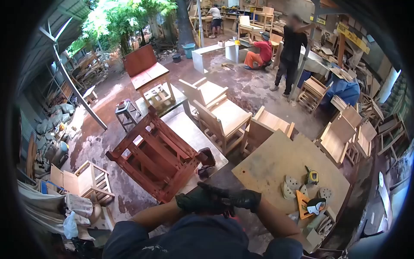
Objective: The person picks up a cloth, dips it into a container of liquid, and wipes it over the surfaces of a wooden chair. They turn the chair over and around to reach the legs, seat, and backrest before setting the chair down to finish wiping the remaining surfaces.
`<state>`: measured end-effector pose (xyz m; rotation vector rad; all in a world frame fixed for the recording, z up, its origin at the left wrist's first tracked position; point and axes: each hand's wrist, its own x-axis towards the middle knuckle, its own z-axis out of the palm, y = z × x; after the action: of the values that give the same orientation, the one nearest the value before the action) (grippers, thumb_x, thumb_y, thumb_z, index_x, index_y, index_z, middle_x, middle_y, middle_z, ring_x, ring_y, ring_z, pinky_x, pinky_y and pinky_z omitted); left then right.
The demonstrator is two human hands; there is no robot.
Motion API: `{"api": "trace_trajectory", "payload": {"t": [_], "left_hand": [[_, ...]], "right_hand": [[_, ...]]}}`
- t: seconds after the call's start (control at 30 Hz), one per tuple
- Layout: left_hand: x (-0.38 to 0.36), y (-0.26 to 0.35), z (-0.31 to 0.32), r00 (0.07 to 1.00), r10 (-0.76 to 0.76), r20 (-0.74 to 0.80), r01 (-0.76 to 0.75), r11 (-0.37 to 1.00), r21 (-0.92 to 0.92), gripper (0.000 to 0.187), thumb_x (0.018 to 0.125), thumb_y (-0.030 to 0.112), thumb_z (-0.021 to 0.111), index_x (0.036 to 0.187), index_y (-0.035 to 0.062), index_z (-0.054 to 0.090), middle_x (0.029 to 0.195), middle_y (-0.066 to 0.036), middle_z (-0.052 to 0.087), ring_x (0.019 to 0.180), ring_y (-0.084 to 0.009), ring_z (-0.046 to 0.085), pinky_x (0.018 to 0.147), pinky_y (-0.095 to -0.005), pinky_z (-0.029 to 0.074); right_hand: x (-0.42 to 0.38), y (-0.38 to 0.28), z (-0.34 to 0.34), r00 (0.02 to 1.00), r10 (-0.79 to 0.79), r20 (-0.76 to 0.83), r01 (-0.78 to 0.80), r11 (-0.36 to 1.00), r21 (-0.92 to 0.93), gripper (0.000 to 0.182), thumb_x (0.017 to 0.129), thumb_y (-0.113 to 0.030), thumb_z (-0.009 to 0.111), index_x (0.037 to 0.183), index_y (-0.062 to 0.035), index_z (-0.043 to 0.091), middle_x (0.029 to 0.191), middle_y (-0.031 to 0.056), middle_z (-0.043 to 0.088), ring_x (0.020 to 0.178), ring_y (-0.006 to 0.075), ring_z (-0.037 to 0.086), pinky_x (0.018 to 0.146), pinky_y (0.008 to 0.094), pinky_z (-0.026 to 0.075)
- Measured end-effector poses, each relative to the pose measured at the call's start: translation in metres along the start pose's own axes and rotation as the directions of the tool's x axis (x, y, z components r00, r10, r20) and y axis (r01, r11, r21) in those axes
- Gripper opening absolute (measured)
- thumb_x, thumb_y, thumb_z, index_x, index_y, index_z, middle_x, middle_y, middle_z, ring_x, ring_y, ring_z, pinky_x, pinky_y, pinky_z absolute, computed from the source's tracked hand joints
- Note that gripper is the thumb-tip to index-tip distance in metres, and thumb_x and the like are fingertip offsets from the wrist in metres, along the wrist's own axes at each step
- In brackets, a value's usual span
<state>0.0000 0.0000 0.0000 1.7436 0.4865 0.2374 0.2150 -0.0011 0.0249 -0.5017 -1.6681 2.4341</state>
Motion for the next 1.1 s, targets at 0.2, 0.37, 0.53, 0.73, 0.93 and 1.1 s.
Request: {"api": "trace_trajectory", "payload": {"t": [0.2, 0.37, 0.53, 0.73, 0.93, 1.1], "left_hand": [[-0.018, 0.025, -0.012, 0.983, -0.175, 0.061, 0.184, 0.878, -0.443, 0.022, 0.093, 0.016, 0.065, 0.113, 0.0047, 0.067, 0.109, -0.010, 0.070, 0.096, -0.0166, 0.067, 0.084, -0.0306, 0.054], [-0.042, -0.021, -0.055, 0.831, -0.502, -0.239, 0.273, 0.743, -0.612, 0.030, 0.092, 0.019, 0.070, 0.118, 0.0053, 0.064, 0.108, -0.009, 0.068, 0.093, -0.0142, 0.067, 0.079, -0.0314, 0.055], [-0.002, -0.019, -0.013, 0.965, -0.173, -0.195, 0.043, 0.843, -0.536, 0.034, 0.089, 0.020, 0.073, 0.118, 0.0052, 0.064, 0.102, -0.007, 0.068, 0.090, -0.0151, 0.068, 0.075, -0.0299, 0.054], [0.022, -0.036, 0.022, 0.986, -0.071, -0.154, 0.088, 0.990, 0.111, 0.024, 0.088, 0.025, 0.071, 0.100, 0.0039, 0.072, 0.092, -0.010, 0.071, 0.086, -0.0164, 0.069, 0.073, -0.0371, 0.054], [-0.011, -0.036, -0.013, 0.926, -0.258, -0.277, 0.241, 0.966, -0.093, 0.040, 0.088, 0.034, 0.073, 0.118, 0.0078, 0.066, 0.108, -0.010, 0.071, 0.097, -0.0185, 0.069, 0.080, -0.0369, 0.054], [0.010, -0.087, -0.015, 0.958, -0.186, -0.217, -0.176, 0.216, -0.961, 0.061, 0.097, 0.052, 0.052, 0.137, 0.0071, 0.051, 0.133, -0.013, 0.058, 0.118, -0.0237, 0.058, 0.098, -0.0424, 0.047]], "right_hand": [[-0.013, -0.017, 0.023, 0.998, -0.055, -0.034, 0.055, 0.998, -0.018, 0.117, 0.083, -0.056, 0.073, 0.159, -0.0077, -0.001, 0.124, 0.0211, 0.057, 0.088, 0.0217, 0.067, 0.065, 0.0298, 0.054], [-0.083, -0.033, 0.010, 0.837, -0.335, -0.432, 0.309, 0.942, -0.132, 0.111, 0.085, -0.054, 0.071, 0.159, -0.0079, 0.002, 0.162, 0.0166, 0.025, 0.121, 0.0326, 0.059, 0.081, 0.0341, 0.056], [-0.018, -0.012, 0.035, 0.875, -0.321, -0.363, 0.253, 0.941, -0.224, 0.100, 0.091, -0.063, 0.056, 0.160, -0.0104, 0.006, 0.163, 0.0135, 0.020, 0.141, 0.0307, 0.035, 0.107, 0.0416, 0.040], [0.012, 0.074, -0.007, 0.799, -0.503, -0.331, 0.178, 0.723, -0.668, 0.067, 0.100, -0.031, 0.050, 0.154, -0.0044, 0.021, 0.156, 0.0125, 0.025, 0.143, 0.0245, 0.026, 0.115, 0.0392, 0.027], [0.013, 0.081, 0.001, 0.648, -0.531, -0.546, 0.589, 0.804, -0.083, 0.036, 0.097, -0.014, 0.058, 0.131, -0.0014, 0.054, 0.107, 0.0108, 0.061, 0.098, 0.0158, 0.058, 0.087, 0.0293, 0.047], [0.002, 0.044, 0.035, 0.195, -0.656, -0.729, 0.121, 0.753, -0.646, 0.063, 0.092, -0.034, 0.060, 0.145, -0.0037, 0.043, 0.140, 0.0162, 0.051, 0.132, 0.0325, 0.044, 0.113, 0.0437, 0.030]]}}
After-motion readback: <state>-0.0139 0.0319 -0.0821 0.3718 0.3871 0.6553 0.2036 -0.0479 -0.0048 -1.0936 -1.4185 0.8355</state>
